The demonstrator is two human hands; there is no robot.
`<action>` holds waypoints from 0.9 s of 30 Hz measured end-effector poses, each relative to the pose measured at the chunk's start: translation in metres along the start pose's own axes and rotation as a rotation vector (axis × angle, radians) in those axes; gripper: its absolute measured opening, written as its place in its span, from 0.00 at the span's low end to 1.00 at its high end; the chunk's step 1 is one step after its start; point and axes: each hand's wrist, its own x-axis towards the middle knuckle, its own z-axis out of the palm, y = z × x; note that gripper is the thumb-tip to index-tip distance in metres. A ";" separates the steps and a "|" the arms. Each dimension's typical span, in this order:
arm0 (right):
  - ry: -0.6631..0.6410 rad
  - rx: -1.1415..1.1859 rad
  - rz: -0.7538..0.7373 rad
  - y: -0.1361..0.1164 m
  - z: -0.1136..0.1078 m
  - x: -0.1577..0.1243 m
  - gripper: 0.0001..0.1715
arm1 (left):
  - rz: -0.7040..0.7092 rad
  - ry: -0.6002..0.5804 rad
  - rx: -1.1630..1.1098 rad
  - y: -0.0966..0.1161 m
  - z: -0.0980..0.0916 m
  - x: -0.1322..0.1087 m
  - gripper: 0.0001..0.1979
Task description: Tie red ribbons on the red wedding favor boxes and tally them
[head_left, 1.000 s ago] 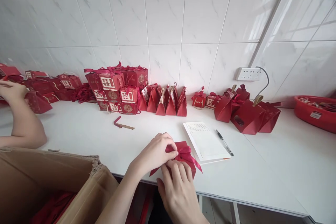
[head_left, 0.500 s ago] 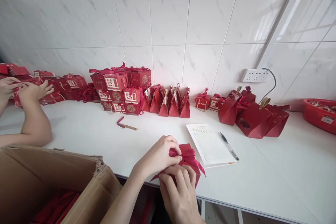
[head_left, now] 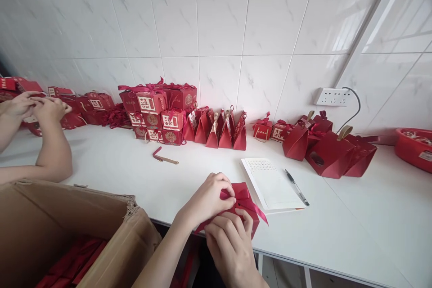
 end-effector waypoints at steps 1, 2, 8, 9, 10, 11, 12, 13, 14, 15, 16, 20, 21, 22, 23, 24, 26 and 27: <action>-0.017 0.018 -0.002 0.000 -0.004 0.001 0.08 | 0.000 -0.002 0.001 -0.001 0.000 0.000 0.05; -0.036 0.043 -0.004 0.001 -0.009 0.001 0.07 | 0.006 -0.003 0.002 -0.001 0.000 0.000 0.05; -0.060 0.043 0.445 0.048 -0.057 0.008 0.12 | 0.050 -0.004 -0.024 -0.004 0.000 -0.001 0.03; -0.126 0.069 0.598 0.058 -0.062 0.009 0.14 | 0.047 -0.004 -0.028 -0.004 0.000 -0.001 0.03; -0.213 0.121 0.737 0.065 -0.064 0.010 0.17 | 0.042 -0.006 -0.030 -0.004 0.000 -0.001 0.03; -0.304 0.201 0.849 0.071 -0.066 0.011 0.21 | 0.035 -0.008 -0.033 -0.004 0.000 -0.001 0.03; -0.382 0.297 0.936 0.075 -0.066 0.012 0.24 | 0.028 -0.009 -0.035 -0.005 0.000 -0.001 0.03; -0.436 0.392 0.999 0.077 -0.065 0.012 0.25 | 0.022 -0.010 -0.038 -0.004 0.000 -0.001 0.03; -0.461 0.475 1.046 0.078 -0.064 0.012 0.26 | 0.018 -0.011 -0.040 -0.004 0.000 -0.001 0.03; -0.463 0.542 1.080 0.078 -0.063 0.012 0.27 | 0.016 -0.013 -0.039 -0.004 0.000 -0.001 0.03; -0.455 0.592 1.104 0.077 -0.062 0.012 0.27 | 0.015 -0.017 -0.037 -0.004 0.000 -0.001 0.03; -0.441 0.667 1.140 0.075 -0.065 0.012 0.26 | 0.010 -0.030 -0.025 -0.003 0.001 0.000 0.03; -0.446 0.669 1.139 0.074 -0.067 0.012 0.26 | 0.006 -0.029 -0.023 -0.003 0.001 0.000 0.03; -0.453 0.664 1.137 0.074 -0.068 0.013 0.26 | 0.002 -0.028 -0.021 -0.003 0.001 0.000 0.02; -0.462 0.654 1.135 0.075 -0.070 0.013 0.27 | -0.003 -0.028 -0.019 -0.004 0.001 0.000 0.02; -0.472 0.642 1.133 0.075 -0.071 0.013 0.27 | -0.008 -0.029 -0.017 -0.004 0.000 0.000 0.02; -0.494 0.616 1.137 0.075 -0.073 0.013 0.27 | -0.014 -0.039 -0.015 -0.004 0.000 0.001 0.02; -0.505 0.608 1.140 0.076 -0.074 0.013 0.28 | -0.014 -0.046 -0.015 -0.004 0.000 0.001 0.02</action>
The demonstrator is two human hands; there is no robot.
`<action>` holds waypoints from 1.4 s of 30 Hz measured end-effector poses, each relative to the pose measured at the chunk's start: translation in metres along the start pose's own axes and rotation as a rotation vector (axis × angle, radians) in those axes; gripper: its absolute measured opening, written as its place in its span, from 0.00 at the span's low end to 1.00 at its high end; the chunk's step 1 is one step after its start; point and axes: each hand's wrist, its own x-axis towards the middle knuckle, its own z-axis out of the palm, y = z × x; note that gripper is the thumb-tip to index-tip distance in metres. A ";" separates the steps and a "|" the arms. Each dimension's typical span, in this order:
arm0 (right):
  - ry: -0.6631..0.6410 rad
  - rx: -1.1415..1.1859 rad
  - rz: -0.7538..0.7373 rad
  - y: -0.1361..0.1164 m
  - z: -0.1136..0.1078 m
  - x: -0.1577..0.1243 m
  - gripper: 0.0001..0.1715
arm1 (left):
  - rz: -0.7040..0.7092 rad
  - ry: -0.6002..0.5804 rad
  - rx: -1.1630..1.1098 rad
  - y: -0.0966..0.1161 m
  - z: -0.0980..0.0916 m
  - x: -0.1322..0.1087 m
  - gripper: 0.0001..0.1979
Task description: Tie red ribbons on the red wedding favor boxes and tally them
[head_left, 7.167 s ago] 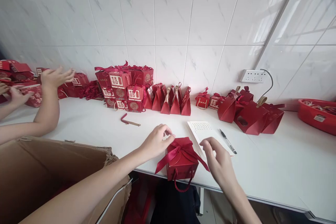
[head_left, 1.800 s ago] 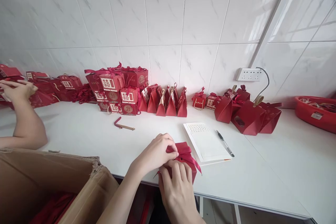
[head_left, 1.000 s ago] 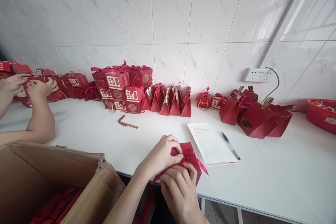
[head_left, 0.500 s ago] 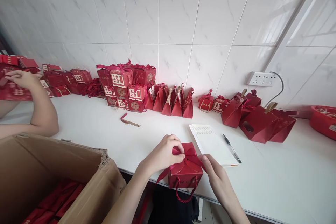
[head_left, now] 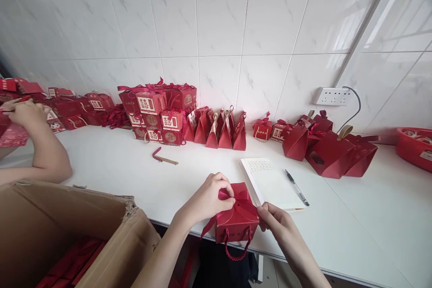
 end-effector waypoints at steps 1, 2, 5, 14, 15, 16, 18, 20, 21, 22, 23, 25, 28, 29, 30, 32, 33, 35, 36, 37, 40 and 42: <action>-0.008 -0.006 0.005 0.000 -0.001 -0.001 0.28 | 0.001 -0.006 -0.001 0.000 0.000 0.000 0.02; -0.018 -0.008 0.006 0.000 -0.003 -0.001 0.27 | 0.004 -0.010 -0.002 0.000 -0.001 0.000 0.02; -0.058 -0.013 0.001 0.002 -0.009 -0.003 0.27 | 0.012 -0.010 -0.002 0.000 -0.001 0.000 0.02; -0.167 0.003 0.043 0.023 -0.031 -0.007 0.27 | 0.031 -0.013 -0.011 -0.004 -0.001 0.002 0.04; -0.186 -0.005 0.054 0.025 -0.037 -0.010 0.27 | 0.040 -0.019 -0.019 -0.003 -0.003 0.001 0.04; -0.201 -0.024 0.068 0.026 -0.043 -0.013 0.27 | 0.053 -0.020 -0.035 -0.002 -0.005 0.000 0.05; -0.179 -0.105 0.082 0.024 -0.057 -0.017 0.28 | 0.072 0.023 -0.085 -0.001 -0.010 -0.004 0.08; -0.032 -0.211 0.045 0.016 -0.067 -0.018 0.30 | 0.022 0.172 -0.127 -0.001 -0.013 -0.009 0.12; 0.064 -0.258 0.004 0.009 -0.068 -0.017 0.30 | -0.046 0.274 -0.123 0.000 -0.012 -0.012 0.13; 0.150 -0.298 -0.043 0.000 -0.066 -0.015 0.30 | -0.132 0.370 -0.095 0.000 -0.011 -0.015 0.13; 0.199 -0.325 -0.090 -0.009 -0.060 -0.012 0.30 | -0.221 0.443 -0.049 0.000 -0.007 -0.018 0.14; 0.172 -0.367 -0.168 -0.026 -0.040 -0.002 0.28 | -0.345 0.511 0.058 0.001 0.002 -0.021 0.19; 0.097 -0.388 -0.237 -0.041 -0.005 0.015 0.26 | -0.367 0.512 0.146 0.004 0.015 -0.021 0.19; 0.098 -0.390 -0.251 -0.041 0.004 0.020 0.26 | -0.363 0.507 0.149 0.005 0.018 -0.021 0.18; 0.112 -0.394 -0.266 -0.040 0.012 0.024 0.25 | -0.364 0.495 0.143 0.006 0.020 -0.019 0.18; 0.168 -0.395 -0.285 -0.034 0.022 0.030 0.25 | -0.371 0.466 0.102 0.005 0.024 -0.017 0.16; 0.194 -0.381 -0.289 -0.029 0.024 0.031 0.25 | -0.368 0.455 0.071 0.005 0.025 -0.016 0.16; 0.222 -0.301 -0.277 -0.022 0.026 0.031 0.24 | -0.345 0.459 -0.003 0.002 0.028 -0.016 0.15; 0.224 -0.240 -0.264 -0.018 0.027 0.031 0.23 | -0.329 0.472 -0.043 0.001 0.030 -0.016 0.15; 0.222 -0.179 -0.248 -0.016 0.027 0.030 0.23 | -0.318 0.485 -0.085 0.000 0.032 -0.017 0.16; 0.211 -0.016 -0.210 -0.012 0.029 0.027 0.23 | -0.320 0.502 -0.197 -0.002 0.036 -0.020 0.17; 0.187 0.075 -0.177 -0.010 0.029 0.026 0.25 | -0.330 0.496 -0.240 -0.002 0.038 -0.022 0.17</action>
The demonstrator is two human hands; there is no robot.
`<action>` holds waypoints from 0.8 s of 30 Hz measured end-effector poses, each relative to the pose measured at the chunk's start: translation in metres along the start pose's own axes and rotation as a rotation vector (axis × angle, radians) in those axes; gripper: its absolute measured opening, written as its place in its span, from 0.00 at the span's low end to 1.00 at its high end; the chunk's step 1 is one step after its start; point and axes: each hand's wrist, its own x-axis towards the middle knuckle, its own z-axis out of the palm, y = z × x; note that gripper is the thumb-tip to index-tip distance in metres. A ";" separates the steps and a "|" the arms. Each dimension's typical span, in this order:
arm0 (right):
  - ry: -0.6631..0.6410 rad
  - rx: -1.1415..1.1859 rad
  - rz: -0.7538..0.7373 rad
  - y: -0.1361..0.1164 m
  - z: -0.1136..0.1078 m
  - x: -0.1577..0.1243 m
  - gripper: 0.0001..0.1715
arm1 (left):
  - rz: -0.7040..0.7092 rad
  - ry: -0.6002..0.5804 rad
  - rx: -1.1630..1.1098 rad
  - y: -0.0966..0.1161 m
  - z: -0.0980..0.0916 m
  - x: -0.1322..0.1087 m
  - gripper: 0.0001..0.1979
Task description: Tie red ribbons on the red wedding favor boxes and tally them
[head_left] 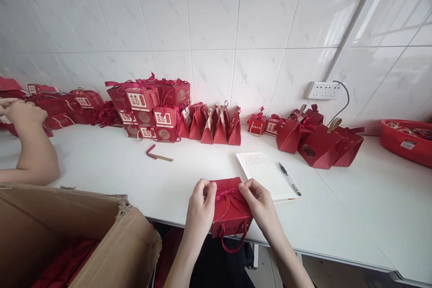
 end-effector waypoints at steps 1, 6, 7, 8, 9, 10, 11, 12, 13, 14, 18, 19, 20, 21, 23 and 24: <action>-0.007 0.042 0.025 0.001 0.000 0.000 0.26 | -0.008 -0.006 -0.011 0.000 0.000 -0.001 0.17; 0.005 0.213 0.107 0.005 0.000 -0.001 0.27 | 0.016 -0.021 -0.024 0.002 0.002 -0.002 0.16; 0.009 0.239 0.120 0.005 0.000 -0.001 0.27 | 0.027 -0.018 -0.019 0.002 0.002 -0.002 0.15; 0.015 0.263 0.134 0.005 0.000 -0.002 0.26 | 0.036 -0.013 -0.012 0.003 0.002 -0.002 0.15; 0.021 0.289 0.148 0.004 0.001 -0.003 0.26 | 0.040 -0.009 -0.004 0.003 0.003 -0.002 0.15; 0.028 0.319 0.162 0.004 0.002 -0.004 0.26 | 0.044 -0.003 0.004 0.003 0.003 -0.002 0.15; 0.035 0.352 0.175 0.003 0.003 -0.005 0.26 | 0.046 0.002 0.009 0.002 0.004 -0.002 0.15; 0.041 0.389 0.185 0.002 0.004 -0.005 0.26 | 0.047 0.008 0.012 0.002 0.004 -0.003 0.15; 0.047 0.422 0.193 0.002 0.005 -0.006 0.26 | 0.044 0.010 0.013 0.001 0.004 -0.003 0.15; 0.049 0.446 0.197 0.002 0.005 -0.006 0.26 | 0.039 0.009 0.011 0.001 0.004 -0.003 0.15; 0.000 0.393 0.181 0.002 0.000 -0.005 0.24 | 0.004 -0.058 -0.034 0.000 0.002 -0.002 0.16; -0.021 0.369 0.167 0.002 -0.002 -0.004 0.23 | -0.008 -0.075 -0.051 0.001 0.001 -0.002 0.17; -0.041 0.353 0.155 0.002 -0.004 -0.004 0.23 | -0.020 -0.081 -0.067 0.001 -0.001 -0.002 0.18; -0.057 0.346 0.148 0.002 -0.007 -0.004 0.22 | -0.031 -0.077 -0.078 0.002 -0.003 -0.003 0.19; -0.080 0.342 0.153 0.001 -0.012 -0.006 0.22 | -0.044 -0.064 -0.089 0.003 -0.007 -0.006 0.19; -0.088 0.335 0.161 0.000 -0.015 -0.008 0.22 | -0.046 -0.069 -0.091 0.003 -0.009 -0.007 0.19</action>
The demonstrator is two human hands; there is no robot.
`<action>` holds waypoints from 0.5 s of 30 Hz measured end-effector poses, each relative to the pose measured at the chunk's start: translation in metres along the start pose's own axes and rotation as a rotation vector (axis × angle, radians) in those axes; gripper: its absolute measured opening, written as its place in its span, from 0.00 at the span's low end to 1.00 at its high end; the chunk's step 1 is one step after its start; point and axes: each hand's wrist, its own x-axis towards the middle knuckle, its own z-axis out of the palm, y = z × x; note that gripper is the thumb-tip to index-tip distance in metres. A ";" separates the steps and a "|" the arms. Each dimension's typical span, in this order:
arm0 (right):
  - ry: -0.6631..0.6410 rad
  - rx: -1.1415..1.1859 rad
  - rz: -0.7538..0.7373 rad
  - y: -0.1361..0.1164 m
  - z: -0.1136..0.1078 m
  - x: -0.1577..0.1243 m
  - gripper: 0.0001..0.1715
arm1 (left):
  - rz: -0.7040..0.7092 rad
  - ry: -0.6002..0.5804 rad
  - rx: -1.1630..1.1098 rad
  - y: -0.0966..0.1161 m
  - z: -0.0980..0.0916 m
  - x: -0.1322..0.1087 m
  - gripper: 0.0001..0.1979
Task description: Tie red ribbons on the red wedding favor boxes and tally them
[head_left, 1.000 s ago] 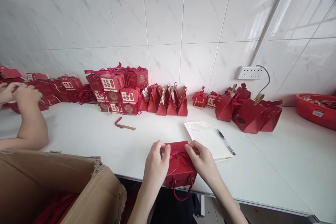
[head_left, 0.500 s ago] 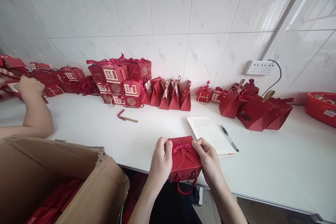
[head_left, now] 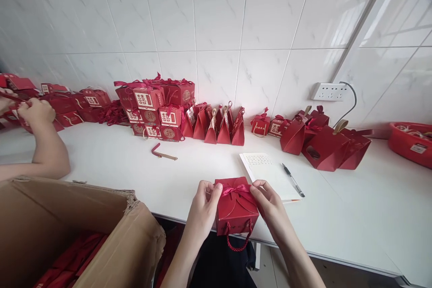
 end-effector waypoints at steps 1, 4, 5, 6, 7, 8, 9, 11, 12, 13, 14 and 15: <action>-0.003 -0.018 0.008 -0.001 -0.002 -0.002 0.22 | -0.002 -0.013 -0.002 0.000 -0.002 -0.001 0.19; -0.015 -0.137 0.006 -0.002 -0.007 -0.007 0.22 | -0.029 -0.077 -0.012 -0.002 -0.009 -0.004 0.19; -0.025 -0.184 0.005 -0.001 -0.009 -0.008 0.23 | -0.047 -0.103 -0.023 -0.004 -0.011 -0.004 0.19; -0.037 -0.227 0.002 0.000 -0.010 -0.009 0.23 | -0.067 -0.133 -0.045 -0.005 -0.013 -0.004 0.20; -0.051 -0.261 -0.005 0.001 -0.011 -0.010 0.24 | -0.086 -0.164 -0.075 -0.007 -0.014 -0.004 0.21; -0.058 -0.292 -0.019 0.002 -0.011 -0.011 0.24 | -0.098 -0.188 -0.109 -0.008 -0.015 -0.005 0.21; -0.044 -0.329 -0.044 0.004 -0.012 -0.012 0.24 | -0.099 -0.201 -0.141 -0.009 -0.016 -0.006 0.20; 0.076 -0.450 -0.159 0.006 -0.011 -0.016 0.22 | -0.076 -0.192 -0.185 -0.009 -0.017 -0.010 0.16; 0.160 -0.538 -0.255 0.006 -0.011 -0.019 0.20 | -0.057 -0.179 -0.193 -0.008 -0.017 -0.013 0.14; 0.229 -0.639 -0.375 0.005 -0.009 -0.023 0.17 | -0.040 -0.170 -0.194 -0.007 -0.016 -0.016 0.13; 0.254 -0.744 -0.503 0.003 -0.007 -0.028 0.15 | -0.024 -0.168 -0.190 -0.006 -0.016 -0.018 0.12; 0.220 -0.847 -0.630 0.001 -0.003 -0.033 0.14 | -0.010 -0.175 -0.180 -0.004 -0.016 -0.021 0.11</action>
